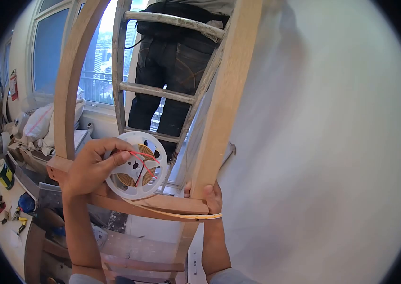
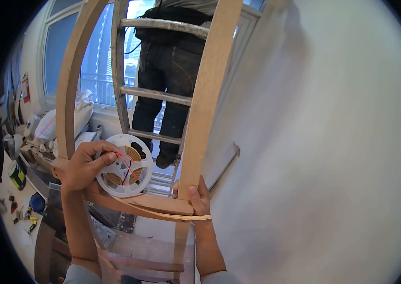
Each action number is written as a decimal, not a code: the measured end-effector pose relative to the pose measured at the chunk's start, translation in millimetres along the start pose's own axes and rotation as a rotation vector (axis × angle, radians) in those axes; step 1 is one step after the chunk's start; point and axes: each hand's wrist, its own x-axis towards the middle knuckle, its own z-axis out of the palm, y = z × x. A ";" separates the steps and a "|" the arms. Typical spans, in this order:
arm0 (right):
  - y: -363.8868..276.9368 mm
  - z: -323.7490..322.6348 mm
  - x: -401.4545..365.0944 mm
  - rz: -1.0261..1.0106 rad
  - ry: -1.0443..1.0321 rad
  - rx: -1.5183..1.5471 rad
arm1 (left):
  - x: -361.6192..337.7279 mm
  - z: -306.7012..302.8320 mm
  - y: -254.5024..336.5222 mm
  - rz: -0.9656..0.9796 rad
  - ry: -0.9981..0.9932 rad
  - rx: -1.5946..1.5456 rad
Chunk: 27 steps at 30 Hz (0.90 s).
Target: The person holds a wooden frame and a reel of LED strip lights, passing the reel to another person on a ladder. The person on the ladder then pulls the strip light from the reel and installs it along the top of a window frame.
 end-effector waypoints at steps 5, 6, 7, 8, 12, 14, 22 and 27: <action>-3.7 3.4 0.4 0.005 0.006 -0.001 | 0.9 0.4 1.7 -0.006 -0.006 0.017; -3.7 3.1 0.0 0.013 0.015 -0.004 | 1.0 0.7 1.6 -0.005 -0.005 0.018; -3.3 2.9 -0.6 0.019 0.024 -0.005 | 1.1 0.9 1.9 -0.003 -0.004 0.020; -2.9 2.8 -0.6 0.024 0.033 -0.006 | 1.1 1.0 2.6 0.000 -0.003 0.023; -3.8 2.5 2.1 -0.008 -0.005 -0.004 | 1.7 2.8 4.5 -0.020 0.014 0.020; -6.2 4.1 1.2 0.007 0.000 -0.017 | 1.2 3.0 2.4 -0.025 0.019 0.021; 2.0 -0.4 2.6 -0.011 -0.016 0.040 | 2.7 1.2 4.5 -0.028 0.008 0.058; 2.5 -0.2 2.2 -0.016 -0.037 0.058 | 2.5 2.1 1.7 -0.041 0.019 0.036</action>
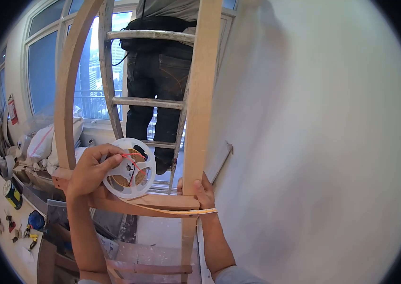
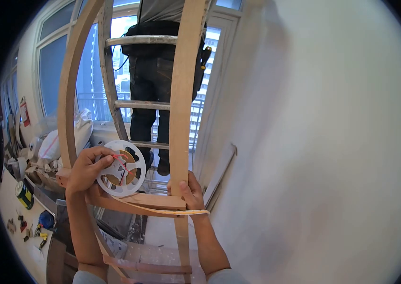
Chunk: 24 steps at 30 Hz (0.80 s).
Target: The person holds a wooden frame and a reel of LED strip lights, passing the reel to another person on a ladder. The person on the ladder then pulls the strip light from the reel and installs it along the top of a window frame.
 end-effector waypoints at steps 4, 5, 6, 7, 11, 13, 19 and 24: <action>-9.2 6.0 -1.0 0.044 0.032 0.019 | 0.0 -0.1 1.6 0.006 -0.012 0.010; -11.5 7.3 -1.0 0.061 0.037 0.027 | -0.9 -0.3 1.5 0.009 -0.014 0.002; -12.7 7.7 -1.0 0.063 0.040 0.014 | -1.2 -0.7 0.7 0.018 -0.016 -0.001; -13.6 7.9 -1.3 0.065 0.042 -0.001 | -1.2 -0.9 -0.6 0.027 -0.018 -0.005; -14.0 8.5 -2.9 0.071 0.040 0.015 | -1.2 -2.3 -1.3 0.060 -0.027 0.019; -12.8 7.7 -2.7 0.064 0.047 -0.005 | -1.4 -1.1 0.8 0.063 -0.023 0.018; -6.9 2.2 -1.1 0.029 0.003 -0.015 | -2.4 -1.4 -2.9 0.062 -0.017 0.001; -7.0 1.9 -1.5 0.057 0.019 0.022 | -1.6 -1.3 -7.3 0.086 0.001 0.029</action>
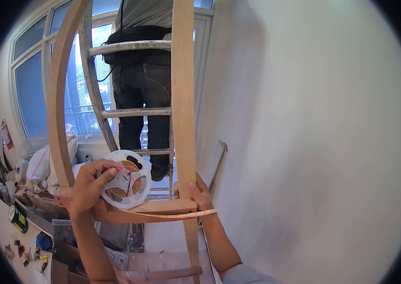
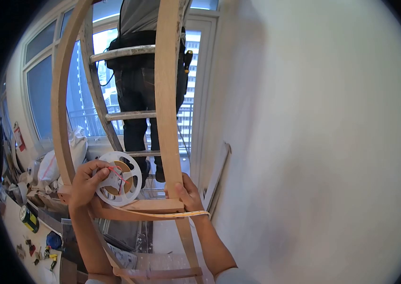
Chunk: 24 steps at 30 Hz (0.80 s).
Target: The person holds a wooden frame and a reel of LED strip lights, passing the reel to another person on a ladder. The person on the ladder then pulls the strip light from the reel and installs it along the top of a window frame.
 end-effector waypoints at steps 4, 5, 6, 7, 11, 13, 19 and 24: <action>1.5 -0.3 -1.4 0.014 0.017 0.016 | 0.2 -0.5 8.4 -0.062 0.004 0.041; 2.7 -1.6 -1.3 0.018 0.016 0.012 | 0.4 -1.0 8.7 -0.068 0.002 0.030; 2.1 -1.8 -0.8 0.010 0.012 0.002 | 0.4 -1.4 6.8 -0.070 0.001 0.021; 0.9 -0.6 -1.5 0.004 0.009 -0.007 | 0.1 -1.4 5.1 -0.074 -0.001 0.012; 0.9 -0.9 -0.3 -0.006 0.000 -0.012 | 1.0 -1.3 -0.1 -0.054 0.002 -0.023; 7.9 -3.9 0.9 -0.012 -0.005 -0.007 | 0.5 -2.7 1.4 -0.069 -0.004 -0.015; 16.2 -6.5 3.6 -0.045 0.028 -0.089 | 2.5 -0.7 3.5 -0.060 0.011 0.033; 2.3 4.4 0.7 -0.025 0.037 -0.100 | 0.2 0.4 3.0 -0.056 0.020 0.043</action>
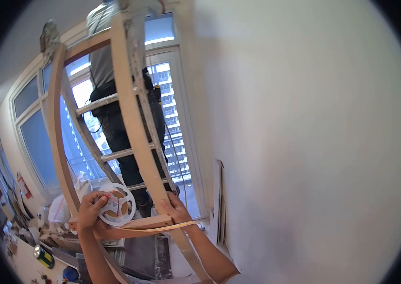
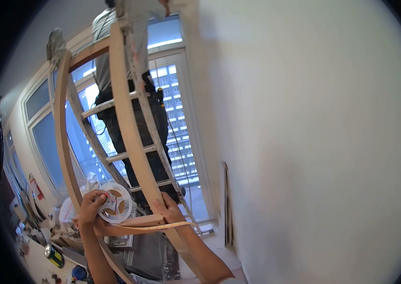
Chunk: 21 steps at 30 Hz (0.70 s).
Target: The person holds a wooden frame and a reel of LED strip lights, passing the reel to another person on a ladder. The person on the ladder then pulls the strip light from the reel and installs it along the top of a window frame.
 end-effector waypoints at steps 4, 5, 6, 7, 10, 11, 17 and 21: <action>7.9 1.2 5.4 -0.111 0.004 -0.036 | 2.6 -1.8 -2.4 -0.001 0.009 0.030; 6.1 1.9 7.2 -0.126 0.008 -0.061 | 2.6 0.5 0.4 0.007 0.005 0.031; 5.0 0.7 7.6 -0.133 0.007 -0.089 | 3.8 2.1 1.7 0.010 0.006 0.026; 4.2 0.1 5.0 -0.104 -0.002 -0.070 | 2.7 3.3 1.9 -0.001 0.013 0.003; 8.9 2.2 7.3 -0.155 0.012 -0.038 | 4.2 -0.2 -2.7 0.028 -0.011 -0.001; 9.4 2.7 7.1 -0.143 0.014 -0.029 | 3.9 0.0 -2.9 0.032 -0.015 0.012; -3.4 3.0 3.8 -0.064 -0.009 0.013 | 5.7 -1.6 -4.5 0.025 -0.041 -0.001; 2.2 4.1 4.5 -0.119 0.017 -0.048 | 4.3 -2.2 -3.2 0.006 -0.050 -0.010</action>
